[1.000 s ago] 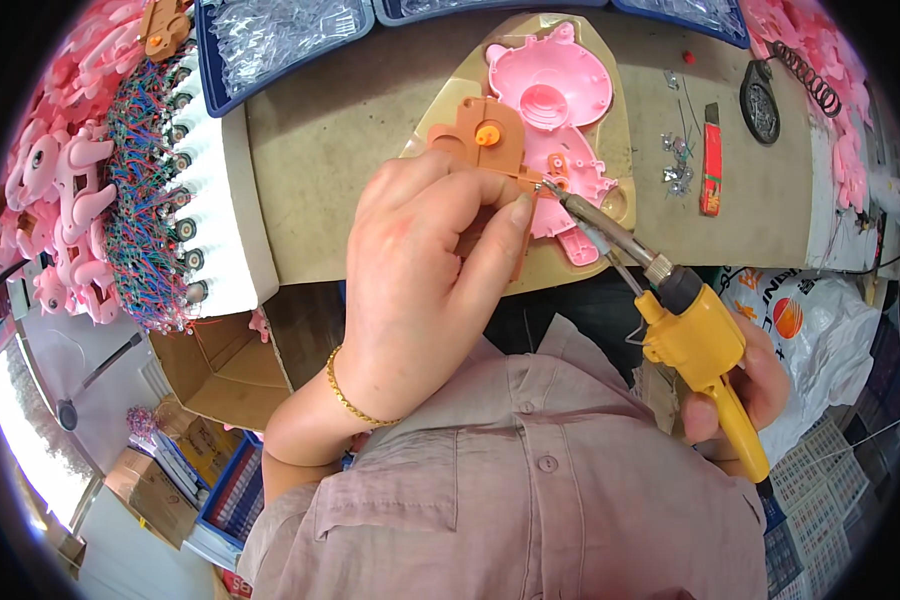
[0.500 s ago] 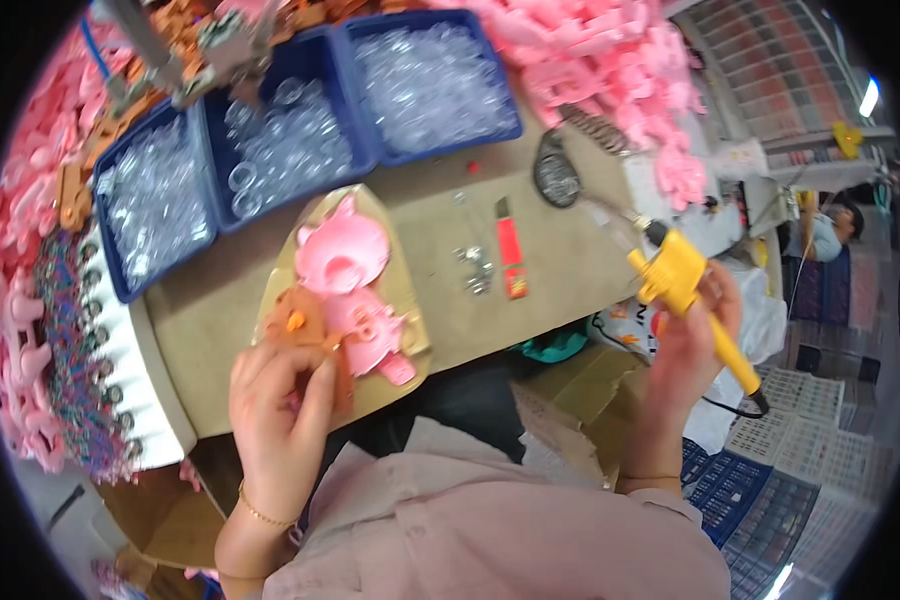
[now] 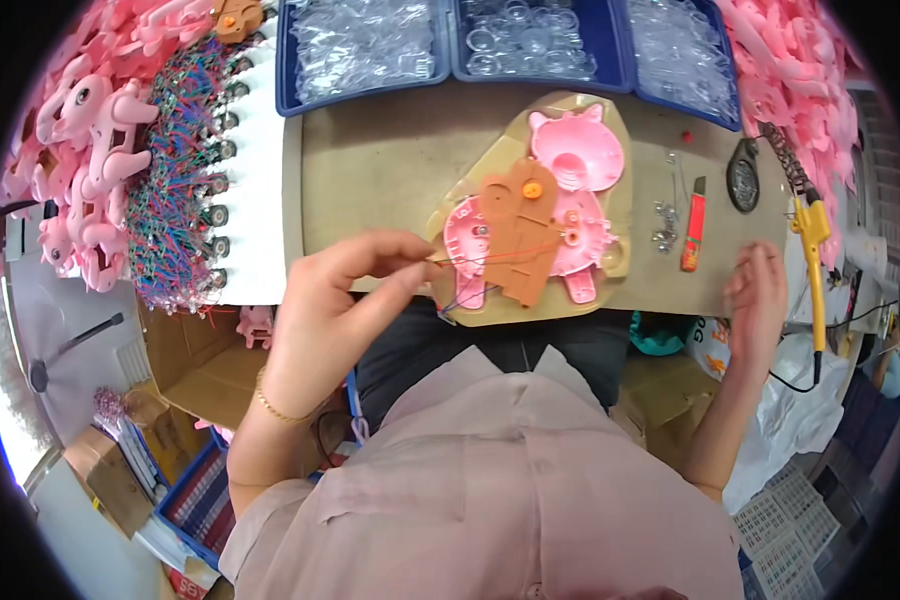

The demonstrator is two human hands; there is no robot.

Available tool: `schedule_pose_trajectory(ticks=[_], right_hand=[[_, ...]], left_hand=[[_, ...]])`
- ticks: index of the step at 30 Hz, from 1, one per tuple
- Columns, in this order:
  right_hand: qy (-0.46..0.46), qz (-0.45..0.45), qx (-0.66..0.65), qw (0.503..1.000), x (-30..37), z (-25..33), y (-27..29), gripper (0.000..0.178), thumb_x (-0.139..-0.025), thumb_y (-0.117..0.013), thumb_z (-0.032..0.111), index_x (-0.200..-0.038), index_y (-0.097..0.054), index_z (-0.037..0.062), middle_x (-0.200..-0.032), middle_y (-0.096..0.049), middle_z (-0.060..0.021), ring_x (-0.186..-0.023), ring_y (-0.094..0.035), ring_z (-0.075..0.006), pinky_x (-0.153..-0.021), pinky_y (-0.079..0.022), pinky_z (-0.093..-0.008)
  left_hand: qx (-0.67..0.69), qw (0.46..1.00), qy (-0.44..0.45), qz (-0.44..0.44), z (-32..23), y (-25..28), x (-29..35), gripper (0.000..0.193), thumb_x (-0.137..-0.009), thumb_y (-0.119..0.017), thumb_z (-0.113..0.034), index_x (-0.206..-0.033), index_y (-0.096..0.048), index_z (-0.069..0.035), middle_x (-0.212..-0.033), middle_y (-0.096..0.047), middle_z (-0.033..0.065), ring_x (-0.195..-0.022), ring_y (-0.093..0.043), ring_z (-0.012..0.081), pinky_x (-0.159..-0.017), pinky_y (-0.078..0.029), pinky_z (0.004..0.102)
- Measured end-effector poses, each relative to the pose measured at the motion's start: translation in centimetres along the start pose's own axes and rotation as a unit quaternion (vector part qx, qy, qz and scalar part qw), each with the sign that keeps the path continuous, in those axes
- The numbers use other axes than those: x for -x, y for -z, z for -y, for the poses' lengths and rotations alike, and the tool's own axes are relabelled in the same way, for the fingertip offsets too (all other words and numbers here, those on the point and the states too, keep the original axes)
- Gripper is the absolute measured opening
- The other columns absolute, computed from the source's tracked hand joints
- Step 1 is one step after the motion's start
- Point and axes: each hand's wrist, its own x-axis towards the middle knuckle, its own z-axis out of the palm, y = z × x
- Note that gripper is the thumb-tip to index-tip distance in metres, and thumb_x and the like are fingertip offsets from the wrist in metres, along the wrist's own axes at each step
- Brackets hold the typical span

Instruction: Assemble electronic components and plastic shells for toy ponies at a factory workbench.

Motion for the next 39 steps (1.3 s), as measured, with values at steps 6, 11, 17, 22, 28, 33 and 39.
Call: schedule_pose_trajectory(ticks=[6,11,17,22,28,33,39], right_hand=[[0.373,0.413,0.23,0.799,1.2,6.4,-17.6,0.014,-0.079,-0.064,0.006,-0.092,-0.063,-0.0004,-0.099,-0.061,-0.0083,-0.09,-0.058,-0.0213,-0.079,-0.046,-0.0331],[0.305,0.585,0.307,0.686,-1.3,7.0,-20.8,0.014,-0.077,-0.066,0.006,-0.09,-0.065,0.0024,-0.103,-0.059,-0.007,-0.092,-0.057,-0.0216,-0.079,-0.046,-0.0327],[0.383,0.54,0.211,0.719,0.7,11.4,-21.6,0.011,-0.075,-0.065,0.002,-0.086,-0.064,0.0018,-0.1,-0.057,-0.0063,-0.092,-0.056,-0.0175,-0.076,-0.045,-0.0287],[0.23,0.409,0.179,0.865,1.1,13.4,-20.8,0.013,-0.075,-0.063,-0.002,-0.088,-0.062,0.0002,-0.103,-0.056,-0.0068,-0.093,-0.054,-0.0141,-0.075,-0.043,-0.0262],[0.381,0.326,0.241,0.831,2.9,8.4,-16.6,0.015,-0.075,-0.064,-0.001,-0.09,-0.059,-0.0007,-0.101,-0.055,-0.0099,-0.083,-0.053,-0.0138,-0.072,-0.043,-0.025],[0.232,0.274,0.301,0.883,6.0,6.2,-14.1,0.016,-0.075,-0.064,0.0,-0.091,-0.059,-0.0008,-0.107,-0.054,-0.0116,-0.092,-0.052,-0.0187,-0.075,-0.041,-0.0272],[0.245,0.457,0.269,0.812,5.0,9.3,-21.1,0.051,-0.071,-0.066,0.002,-0.121,-0.057,0.0083,-0.113,-0.06,-0.0091,-0.082,-0.061,-0.0171,-0.067,-0.046,-0.029]], left_hand=[[-0.245,0.944,-0.216,0.038,0.0,-1.3,-0.9,0.014,-0.074,-0.067,-0.011,-0.087,-0.063,-0.006,-0.097,-0.056,0.0078,-0.089,-0.052,0.0265,-0.083,-0.039,0.0373],[-0.314,0.931,-0.189,0.004,0.5,-1.8,-0.6,0.014,-0.075,-0.065,-0.007,-0.086,-0.055,-0.004,-0.097,-0.055,0.0085,-0.088,-0.051,0.0284,-0.079,-0.041,0.0357],[-0.028,0.991,-0.126,0.021,-0.4,1.5,-0.1,0.01,-0.084,-0.062,-0.006,-0.088,-0.055,-0.001,-0.08,-0.06,0.0105,-0.066,-0.06,0.0245,-0.058,-0.049,0.0314],[-0.154,0.955,-0.229,-0.11,-3.6,4.3,-3.8,0.007,-0.084,-0.061,0.002,-0.091,-0.059,0.001,-0.083,-0.058,0.0032,-0.072,-0.052,0.0081,-0.066,-0.04,0.0192],[-0.158,0.966,-0.187,-0.078,0.5,0.9,-3.2,0.013,-0.079,-0.069,-0.009,-0.088,-0.06,-0.003,-0.08,-0.059,0.0074,-0.069,-0.057,0.0213,-0.059,-0.046,0.0294],[0.002,0.994,-0.095,0.046,0.9,-1.1,-2.8,0.015,-0.081,-0.067,0.001,-0.094,-0.061,0.0,-0.091,-0.063,0.0056,-0.078,-0.059,0.0099,-0.069,-0.048,0.0233],[0.24,0.97,-0.021,0.018,1.8,-1.5,-1.4,0.02,-0.082,-0.065,0.0,-0.102,-0.063,0.001,-0.099,-0.063,0.0097,-0.086,-0.065,0.0148,-0.076,-0.053,0.0259]])
